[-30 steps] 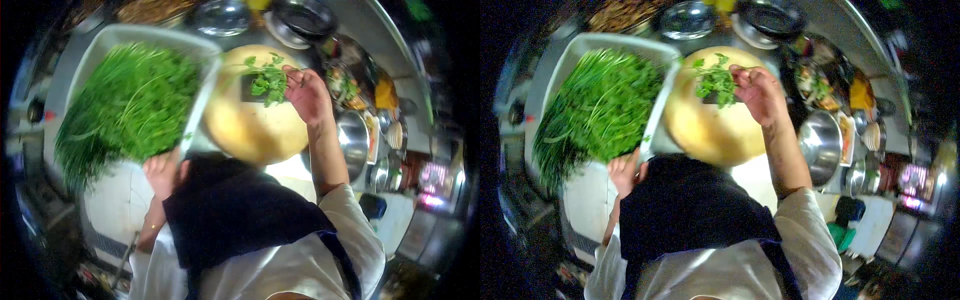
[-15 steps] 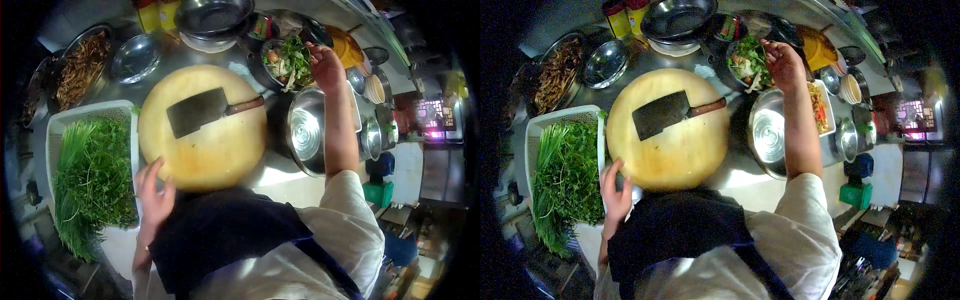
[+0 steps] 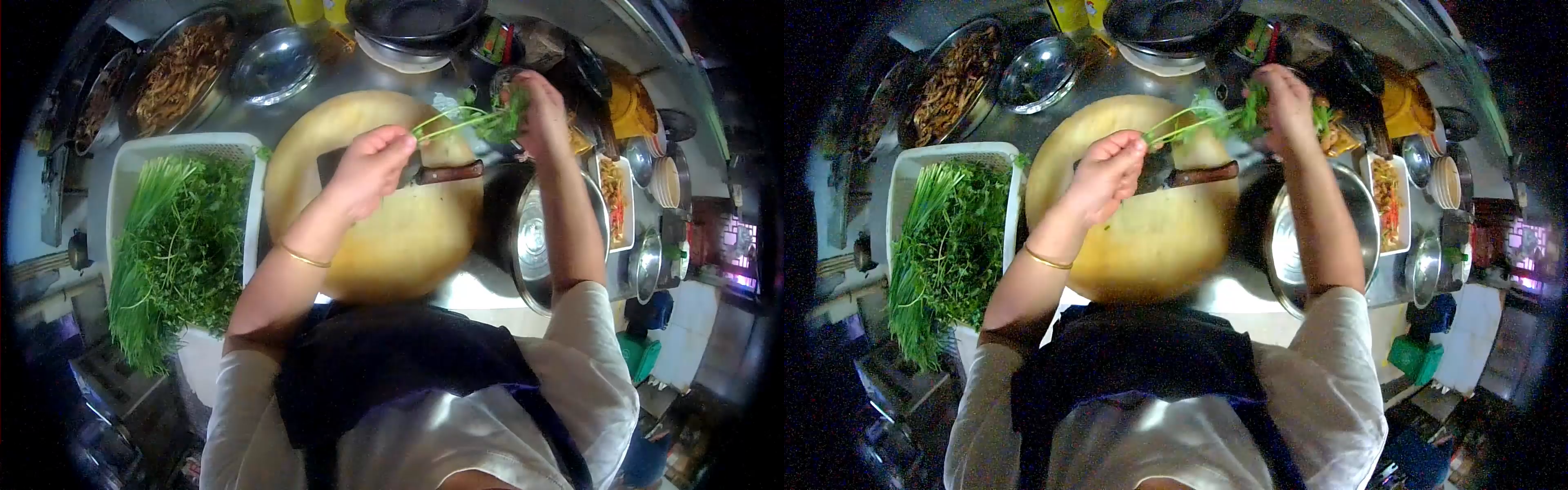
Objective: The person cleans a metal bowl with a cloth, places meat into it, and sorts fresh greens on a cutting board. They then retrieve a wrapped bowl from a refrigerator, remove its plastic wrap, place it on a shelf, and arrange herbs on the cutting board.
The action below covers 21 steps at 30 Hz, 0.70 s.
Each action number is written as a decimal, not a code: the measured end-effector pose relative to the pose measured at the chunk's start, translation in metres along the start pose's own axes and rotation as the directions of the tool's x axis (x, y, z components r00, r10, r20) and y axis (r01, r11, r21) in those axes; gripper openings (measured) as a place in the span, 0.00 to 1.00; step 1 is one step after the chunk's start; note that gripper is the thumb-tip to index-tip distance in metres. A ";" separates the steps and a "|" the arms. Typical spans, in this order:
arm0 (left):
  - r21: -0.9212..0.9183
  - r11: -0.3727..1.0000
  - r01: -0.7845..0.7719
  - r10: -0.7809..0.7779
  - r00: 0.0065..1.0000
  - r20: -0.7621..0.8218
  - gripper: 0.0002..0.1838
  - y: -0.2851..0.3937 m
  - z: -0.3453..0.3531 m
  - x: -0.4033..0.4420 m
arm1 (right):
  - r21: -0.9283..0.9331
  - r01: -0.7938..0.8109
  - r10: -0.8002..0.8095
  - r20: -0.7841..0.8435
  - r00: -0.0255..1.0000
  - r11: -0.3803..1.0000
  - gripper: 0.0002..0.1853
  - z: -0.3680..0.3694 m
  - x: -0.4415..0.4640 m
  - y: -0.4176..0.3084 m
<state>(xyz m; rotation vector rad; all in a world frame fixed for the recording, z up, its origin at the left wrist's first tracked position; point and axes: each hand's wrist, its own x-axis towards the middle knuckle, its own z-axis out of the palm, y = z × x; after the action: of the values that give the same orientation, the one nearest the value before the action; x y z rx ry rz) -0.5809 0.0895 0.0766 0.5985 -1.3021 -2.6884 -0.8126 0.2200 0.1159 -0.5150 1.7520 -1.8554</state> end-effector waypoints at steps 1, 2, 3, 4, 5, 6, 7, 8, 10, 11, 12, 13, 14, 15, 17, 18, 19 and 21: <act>0.002 1.000 0.008 -0.008 1.000 -0.018 0.11 -0.003 -0.006 0.000 | -0.099 0.125 -0.127 -0.005 0.992 0.987 0.09 -0.013 0.012 0.006; 0.002 1.000 0.014 -0.013 0.999 -0.036 0.11 0.000 -0.007 -0.002 | -0.196 0.170 -0.169 0.018 0.985 0.966 0.09 -0.025 0.017 0.005; 0.004 1.000 0.017 -0.017 0.998 -0.054 0.11 0.003 -0.008 -0.004 | -0.288 0.217 -0.213 0.046 0.976 0.933 0.08 -0.038 0.024 0.004; 0.028 0.999 -0.025 0.028 0.995 -0.093 0.11 0.005 -0.006 -0.004 | -0.255 0.317 -0.318 0.040 0.947 0.913 0.07 -0.048 0.033 0.005; -0.003 0.999 -0.046 0.045 0.992 -0.122 0.11 0.006 -0.008 -0.004 | -0.183 0.273 -0.282 -0.024 0.959 0.944 0.06 -0.055 0.037 -0.003; -0.034 0.997 -0.067 0.061 0.987 -0.149 0.11 0.006 -0.011 -0.003 | -0.143 0.283 -0.296 -0.073 0.952 0.948 0.07 -0.064 0.043 -0.007; -0.065 0.994 -0.092 0.079 0.981 -0.178 0.12 0.005 -0.014 -0.002 | -0.104 0.297 -0.308 -0.120 0.944 0.949 0.08 -0.075 0.052 -0.010; -0.134 0.984 -0.120 0.094 0.978 -0.188 0.12 0.005 -0.018 -0.002 | -0.190 0.277 -0.310 -0.173 0.935 0.942 0.08 -0.090 0.064 -0.009; -0.189 0.967 -0.169 0.131 0.971 -0.200 0.12 0.008 -0.022 -0.009 | -0.629 0.276 -0.482 -0.179 0.858 0.726 0.12 -0.147 0.102 0.021; -0.216 0.956 -0.199 0.154 0.966 -0.210 0.12 0.012 -0.025 -0.014 | -0.963 -0.016 -0.423 -0.133 0.897 0.268 0.16 -0.161 0.107 0.026; -0.212 0.955 -0.205 0.159 0.963 -0.217 0.12 0.017 -0.028 -0.021 | -0.999 -0.031 -0.270 -0.027 0.962 -0.010 0.17 -0.159 0.101 0.029; -0.182 0.957 -0.224 0.182 0.957 -0.226 0.12 0.024 -0.031 -0.029 | -0.958 0.011 -0.092 0.039 0.995 -0.287 0.19 -0.156 0.091 0.034; -0.151 0.957 -0.246 0.206 0.948 -0.241 0.12 0.031 -0.035 -0.040 | -0.937 0.119 -0.235 0.203 0.950 -0.329 0.19 -0.160 0.086 0.047; -0.119 0.956 -0.269 0.231 0.937 -0.263 0.12 0.038 -0.040 -0.051 | -0.898 0.220 -0.364 0.364 0.857 -0.380 0.20 -0.159 0.083 0.059; -0.053 0.926 -0.374 0.340 0.886 -0.315 0.10 0.057 -0.058 -0.080 | -0.944 0.233 -0.346 0.305 0.887 -0.234 0.18 -0.117 0.068 0.049; -0.028 0.911 -0.410 0.376 0.858 -0.349 0.10 0.065 -0.070 -0.097 | -0.900 0.412 -0.490 0.425 0.761 -0.141 0.15 -0.087 0.052 0.042; 0.002 0.895 -0.447 0.415 0.830 -0.371 0.10 0.075 -0.080 -0.113 | -0.834 0.551 -0.555 0.469 0.687 -0.023 0.13 -0.055 0.036 0.033; 0.014 0.876 -0.483 0.442 0.790 -0.426 0.09 0.085 -0.084 -0.144 | -0.709 0.704 -0.577 0.555 0.600 0.050 0.12 0.002 0.006 0.016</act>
<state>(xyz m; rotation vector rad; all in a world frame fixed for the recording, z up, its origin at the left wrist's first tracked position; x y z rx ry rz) -0.4234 0.0103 0.1390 0.6863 -1.0282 -2.0609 -0.8142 0.2149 0.0998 -2.1522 2.5899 -0.9236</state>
